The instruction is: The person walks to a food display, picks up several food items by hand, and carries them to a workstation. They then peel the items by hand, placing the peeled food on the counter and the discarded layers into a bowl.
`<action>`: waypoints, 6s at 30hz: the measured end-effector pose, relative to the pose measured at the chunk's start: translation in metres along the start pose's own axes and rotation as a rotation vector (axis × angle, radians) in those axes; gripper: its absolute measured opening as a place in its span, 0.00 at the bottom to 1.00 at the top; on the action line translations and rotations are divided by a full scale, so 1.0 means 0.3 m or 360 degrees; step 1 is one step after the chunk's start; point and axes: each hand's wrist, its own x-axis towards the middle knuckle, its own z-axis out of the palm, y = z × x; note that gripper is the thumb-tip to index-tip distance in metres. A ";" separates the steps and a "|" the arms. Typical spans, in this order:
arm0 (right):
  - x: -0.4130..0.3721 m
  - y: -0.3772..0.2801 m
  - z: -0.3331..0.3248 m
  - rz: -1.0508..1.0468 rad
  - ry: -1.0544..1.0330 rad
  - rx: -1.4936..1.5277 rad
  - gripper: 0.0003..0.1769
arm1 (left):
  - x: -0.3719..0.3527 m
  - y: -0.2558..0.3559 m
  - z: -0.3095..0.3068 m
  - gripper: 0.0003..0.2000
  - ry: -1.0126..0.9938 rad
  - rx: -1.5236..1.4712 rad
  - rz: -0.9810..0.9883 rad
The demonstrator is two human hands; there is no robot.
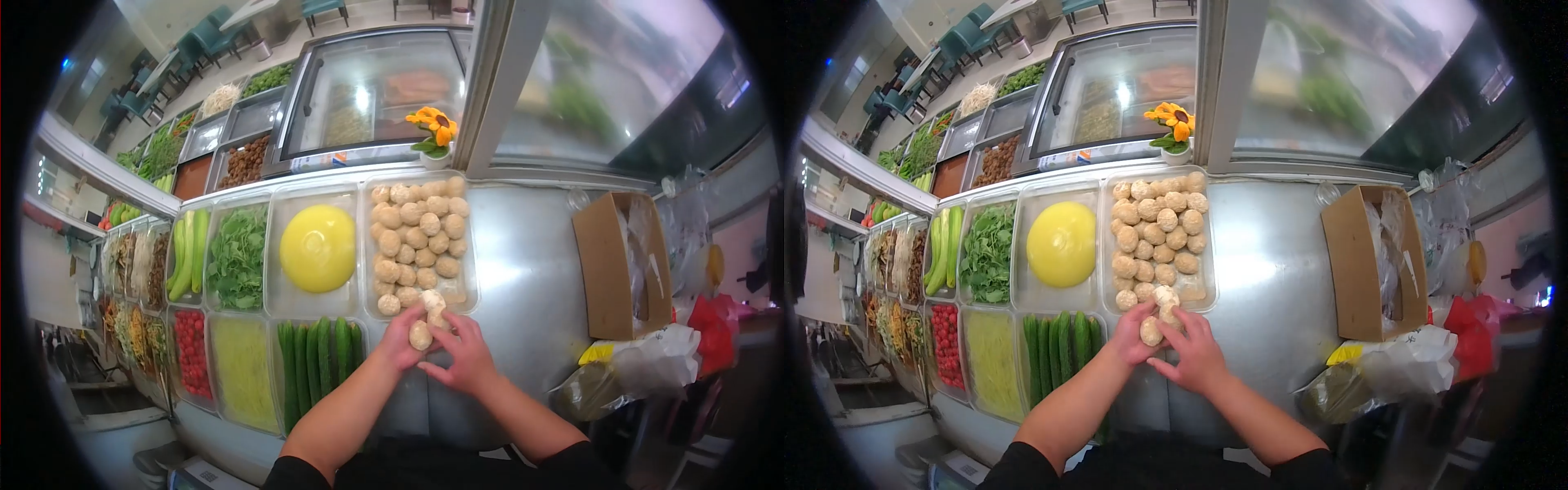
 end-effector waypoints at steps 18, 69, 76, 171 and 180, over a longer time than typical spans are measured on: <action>0.189 0.105 0.002 0.0524 -0.0170 0.0426 0.27 | -0.208 0.018 -0.085 0.24 -0.0305 0.0058 0.0214; 0.337 0.072 0.143 -0.0174 -0.0376 -0.0047 0.25 | -0.366 -0.131 -0.177 0.27 -0.0187 0.0335 0.0185; 0.168 -0.088 -0.068 -0.0348 -0.0460 0.0172 0.29 | -0.289 -0.099 -0.074 0.36 -0.0199 0.0319 0.0171; 0.346 0.003 0.478 0.0454 -0.0091 -0.0830 0.36 | -1.901 -0.676 -0.749 0.34 -0.0315 -0.0916 0.1635; 0.373 0.025 0.515 0.0626 -0.0213 -0.0916 0.32 | -1.878 -0.727 -0.717 0.35 0.0016 -0.0966 0.1866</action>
